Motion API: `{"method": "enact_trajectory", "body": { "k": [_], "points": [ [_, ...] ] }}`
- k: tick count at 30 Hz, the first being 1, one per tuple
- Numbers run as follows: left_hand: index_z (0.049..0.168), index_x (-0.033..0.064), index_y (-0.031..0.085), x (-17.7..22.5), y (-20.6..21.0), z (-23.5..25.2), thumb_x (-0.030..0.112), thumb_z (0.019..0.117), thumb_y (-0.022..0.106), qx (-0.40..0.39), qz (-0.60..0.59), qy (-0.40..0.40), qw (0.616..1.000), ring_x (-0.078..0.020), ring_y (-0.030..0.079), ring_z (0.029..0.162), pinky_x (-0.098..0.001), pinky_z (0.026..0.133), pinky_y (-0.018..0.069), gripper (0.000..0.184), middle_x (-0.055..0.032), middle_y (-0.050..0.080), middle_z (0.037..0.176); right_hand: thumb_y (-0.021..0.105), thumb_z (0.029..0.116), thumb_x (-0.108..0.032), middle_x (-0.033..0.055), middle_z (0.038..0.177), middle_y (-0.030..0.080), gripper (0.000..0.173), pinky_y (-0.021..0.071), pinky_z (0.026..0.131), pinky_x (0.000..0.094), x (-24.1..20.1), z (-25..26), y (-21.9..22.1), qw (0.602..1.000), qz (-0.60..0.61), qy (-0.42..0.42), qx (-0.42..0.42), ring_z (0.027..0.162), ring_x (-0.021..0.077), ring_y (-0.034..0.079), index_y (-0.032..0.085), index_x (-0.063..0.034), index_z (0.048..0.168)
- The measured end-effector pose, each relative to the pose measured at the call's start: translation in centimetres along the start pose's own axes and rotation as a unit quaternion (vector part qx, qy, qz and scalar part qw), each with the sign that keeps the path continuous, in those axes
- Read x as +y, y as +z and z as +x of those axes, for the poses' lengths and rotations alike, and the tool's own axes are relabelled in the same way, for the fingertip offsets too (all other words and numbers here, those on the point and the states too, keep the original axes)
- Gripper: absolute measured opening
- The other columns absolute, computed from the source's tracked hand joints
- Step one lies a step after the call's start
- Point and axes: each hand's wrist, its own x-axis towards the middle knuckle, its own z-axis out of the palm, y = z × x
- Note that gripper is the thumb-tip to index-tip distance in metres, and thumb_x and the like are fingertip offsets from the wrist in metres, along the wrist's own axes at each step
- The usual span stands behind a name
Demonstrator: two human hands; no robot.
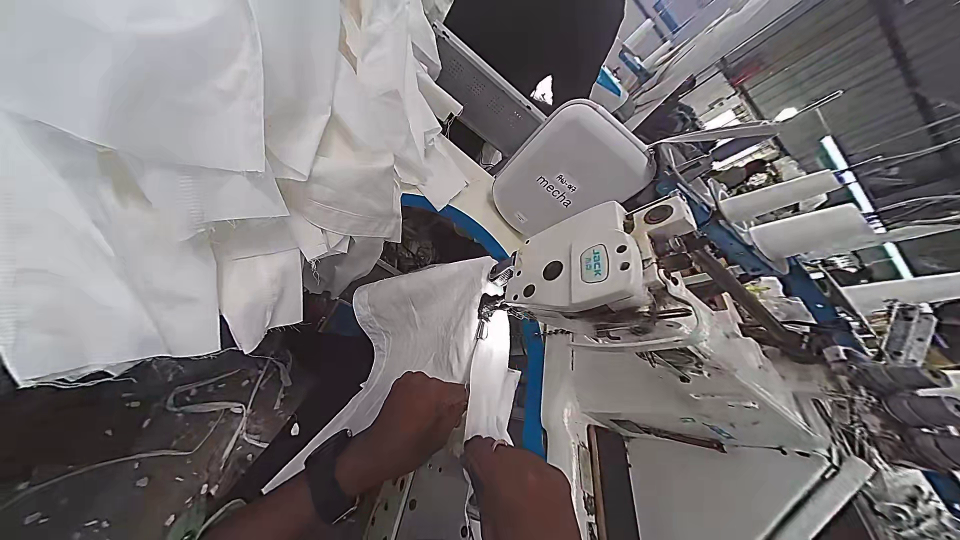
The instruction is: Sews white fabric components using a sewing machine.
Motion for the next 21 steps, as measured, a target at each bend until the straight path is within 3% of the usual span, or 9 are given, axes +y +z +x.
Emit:
{"method": "enact_trajectory", "body": {
  "k": [3, 5, 7, 9, 11, 12, 15, 17, 21],
  "points": [
    [0.084, -0.0062, 0.065, -0.2, 0.2, 1.0, 0.01, 0.0995, 0.052, 0.008, -0.026, -0.039, 0.999, -0.0342, 0.063, 0.065, -0.0522, 0.062, 0.0457, 0.026, -0.0184, 0.062, 0.068, 0.055, 0.0914, -0.018, 0.0058, 0.059, 0.06, 0.024, 0.0497, 0.046, 0.0375, 2.5, 0.4, 2.7, 0.992, 0.08, -0.023, 0.091, 0.052, 0.0225, 0.064, 0.069, -0.0065, 0.075],
    [0.126, -0.0012, 0.065, 1.8, -0.4, 1.4, 0.018, 0.1041, 0.054, -0.008, 0.024, -0.121, 0.992, -0.0403, 0.069, 0.075, -0.0576, 0.071, 0.0525, 0.032, -0.0221, 0.069, 0.08, 0.056, 0.0965, -0.016, 0.0115, 0.072, 0.071, 0.027, 0.0593, 0.071, 0.041, 4.5, -1.1, 2.0, 0.977, 0.182, 0.031, 0.103, 0.07, 0.0232, 0.072, 0.073, 0.0023, 0.085],
    [0.148, 0.009, 0.053, 4.0, -0.8, 3.3, 0.023, 0.1081, 0.049, -0.099, 0.121, -0.174, 0.972, -0.0468, 0.069, 0.089, -0.0618, 0.08, 0.0514, 0.043, -0.0257, 0.071, 0.093, 0.058, 0.0961, -0.011, 0.0114, 0.077, 0.073, 0.025, 0.0583, 0.076, 0.0293, 7.0, -2.8, 1.1, 0.95, 0.27, 0.101, 0.121, 0.074, 0.0115, 0.071, 0.073, 0.0077, 0.09],
    [0.128, -0.003, 0.063, 5.0, 0.6, 5.7, 0.01, 0.1061, 0.047, -0.184, 0.197, -0.144, 0.952, -0.0496, 0.067, 0.098, -0.0632, 0.08, 0.0509, 0.03, -0.0292, 0.069, 0.101, 0.058, 0.0965, -0.017, 0.0018, 0.077, 0.069, 0.027, 0.0516, 0.074, 0.0102, 8.2, -4.4, 1.6, 0.93, 0.307, 0.127, 0.158, 0.075, -0.0067, 0.062, 0.071, 0.0038, 0.085],
    [0.106, -0.0092, 0.066, 6.4, 1.1, 7.4, -0.001, 0.1006, 0.049, -0.228, 0.248, -0.134, 0.932, -0.0475, 0.066, 0.1, -0.0597, 0.078, 0.0517, 0.019, -0.0294, 0.067, 0.102, 0.06, 0.0949, -0.019, 0.0041, 0.077, 0.066, 0.028, 0.0474, 0.075, 0.0078, 7.8, -4.4, 2.2, 0.934, 0.265, 0.126, 0.205, 0.077, -0.0045, 0.06, 0.072, 0.0038, 0.083],
    [0.11, -0.0114, 0.063, 6.9, 1.3, 6.9, -0.001, 0.1004, 0.05, -0.23, 0.246, -0.143, 0.93, -0.0473, 0.066, 0.101, -0.0594, 0.079, 0.0517, 0.019, -0.0293, 0.067, 0.103, 0.06, 0.0935, -0.018, 0.0073, 0.076, 0.066, 0.027, 0.0482, 0.074, 0.011, 7.3, -4.7, 2.5, 0.942, 0.219, 0.132, 0.219, 0.075, 0.0012, 0.061, 0.073, 0.0037, 0.082],
    [0.142, -0.0062, 0.054, 5.4, 2.2, 1.1, 0.013, 0.1003, 0.057, -0.006, 0.265, -0.114, 0.957, -0.0377, 0.069, 0.064, -0.0499, 0.06, 0.054, 0.046, -0.0162, 0.067, 0.068, 0.062, 0.0911, -0.009, 0.0167, 0.079, 0.07, 0.021, 0.0557, 0.072, 0.0257, 5.3, -5.4, 3.6, 0.96, 0.116, 0.134, 0.214, 0.074, 0.02, 0.069, 0.076, 0.0047, 0.085],
    [0.119, -0.0025, 0.071, 3.1, 2.9, -1.2, 0.018, 0.095, 0.062, 0.146, 0.243, -0.052, 0.958, -0.0302, 0.061, 0.044, -0.0442, 0.045, 0.0487, 0.033, -0.0092, 0.057, 0.05, 0.062, 0.0897, -0.007, 0.0165, 0.078, 0.071, 0.018, 0.0577, 0.069, 0.0289, 3.0, -4.7, 4.1, 0.967, 0.079, 0.108, 0.217, 0.072, 0.0228, 0.071, 0.076, 0.0023, 0.084],
    [0.078, 0.0035, 0.071, 0.8, 3.9, -1.2, 0.011, 0.0905, 0.055, 0.182, 0.15, 0.026, 0.971, -0.0269, 0.059, 0.043, -0.0427, 0.04, 0.043, 0.021, -0.0089, 0.054, 0.05, 0.061, 0.0894, -0.01, 0.0079, 0.071, 0.068, 0.019, 0.0511, 0.057, 0.0204, -0.5, -1.9, 4.9, 0.959, 0.02, 0.047, 0.277, 0.062, 0.0146, 0.064, 0.077, -0.0045, 0.082]
  ]
}}
